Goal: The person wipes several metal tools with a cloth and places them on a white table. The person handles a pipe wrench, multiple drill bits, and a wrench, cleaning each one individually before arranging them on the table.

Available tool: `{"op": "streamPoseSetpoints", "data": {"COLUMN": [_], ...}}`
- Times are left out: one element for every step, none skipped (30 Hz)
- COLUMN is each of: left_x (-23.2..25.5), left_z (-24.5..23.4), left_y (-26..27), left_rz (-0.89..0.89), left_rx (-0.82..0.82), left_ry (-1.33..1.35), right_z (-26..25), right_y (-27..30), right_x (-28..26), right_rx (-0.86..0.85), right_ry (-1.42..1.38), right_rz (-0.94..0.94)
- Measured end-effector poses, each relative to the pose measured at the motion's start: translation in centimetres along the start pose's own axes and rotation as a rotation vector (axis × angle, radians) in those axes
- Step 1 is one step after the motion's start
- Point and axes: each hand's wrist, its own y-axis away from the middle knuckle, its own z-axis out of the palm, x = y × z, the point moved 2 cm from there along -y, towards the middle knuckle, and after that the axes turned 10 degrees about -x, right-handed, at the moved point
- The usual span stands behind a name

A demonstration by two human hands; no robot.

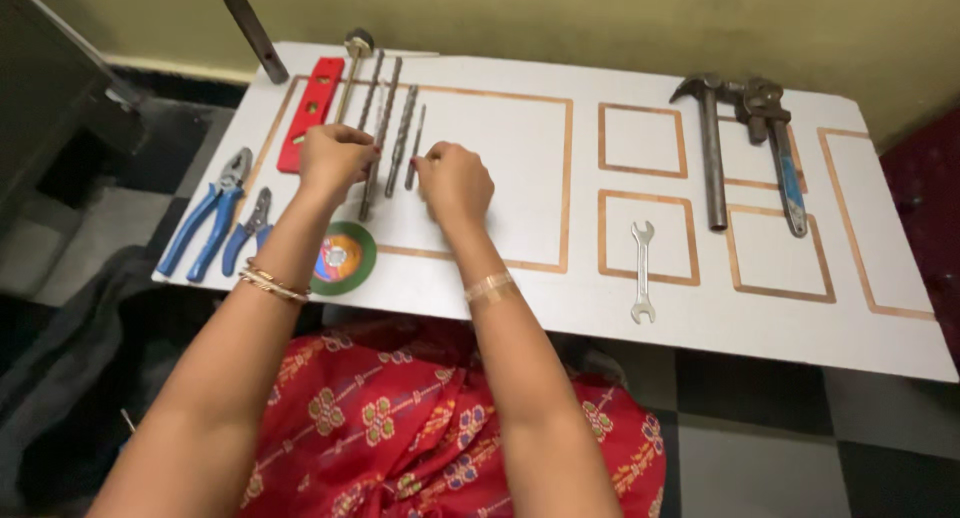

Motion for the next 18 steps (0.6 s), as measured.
{"op": "streamPoseSetpoints", "data": {"left_x": [0.0, 0.2, 0.4, 0.7, 1.0, 1.3, 1.5, 1.6, 1.7, 1.7, 1.8, 1.8, 1.8, 1.6, 1.6, 1.6, 1.6, 1.7], "left_z": [0.3, 0.4, 0.6, 0.9, 1.1, 1.4, 1.6, 1.9, 2.1, 2.2, 2.4, 2.6, 2.8, 3.1, 3.4, 3.8, 4.2, 4.7], "left_y": [-0.7, -1.4, -2.0, -2.4, -2.8, -3.1, -3.5, -3.6, -3.7, -3.9, -4.0, -4.0, -4.0, -3.8, -3.6, -3.4, -3.2, -3.2], "left_rz": [-0.026, -0.051, -0.069, -0.088, -0.107, -0.108, -0.109, -0.115, -0.117, -0.121, -0.126, -0.101, -0.076, -0.055, -0.006, 0.045, 0.098, 0.119], "left_rx": [0.005, 0.01, 0.004, -0.001, -0.006, -0.01, -0.014, -0.02, -0.012, -0.005, 0.002, -0.009, -0.019, -0.03, -0.014, 0.002, 0.018, 0.042], "left_ry": [-0.034, -0.068, -0.099, -0.131, -0.162, -0.148, -0.134, -0.12, -0.124, -0.128, -0.132, -0.158, -0.185, -0.213, -0.282, -0.348, -0.415, -0.44], "right_z": [0.7, 1.4, 2.0, 2.6, 3.2, 3.8, 4.2, 4.5, 4.7, 4.7, 4.5, 4.2, 3.8, 3.4, 2.8, 2.3, 1.9, 1.4], "right_y": [-2.1, -3.9, -5.5, -6.7, -7.6, -8.1, -8.6, -8.9, -9.1, -9.2, -9.2, -9.3, -9.2, -9.0, -8.9, -8.7, -8.5, -8.4], "right_x": [0.0, -0.1, -0.2, -0.1, -0.1, 0.0, 0.0, 0.0, 0.0, -0.1, 0.0, 0.1, 0.3, 0.7, 1.2, 1.5, 1.8, 2.1], "right_rx": [-0.002, 0.019, 0.042, 0.063, 0.048, 0.031, 0.014, 0.011, 0.008, 0.002, 0.002, 0.001, -0.001, -0.018, -0.034, -0.049, -0.05, -0.044], "right_ry": [0.033, 0.115, 0.196, 0.277, 0.254, 0.236, 0.218, 0.23, 0.241, 0.254, 0.24, 0.226, 0.211, 0.21, 0.21, 0.209, 0.207, 0.205], "right_rz": [0.064, 0.095, 0.127, 0.159, 0.157, 0.156, 0.156, 0.157, 0.159, 0.162, 0.185, 0.209, 0.233, 0.251, 0.27, 0.287, 0.302, 0.313]}}
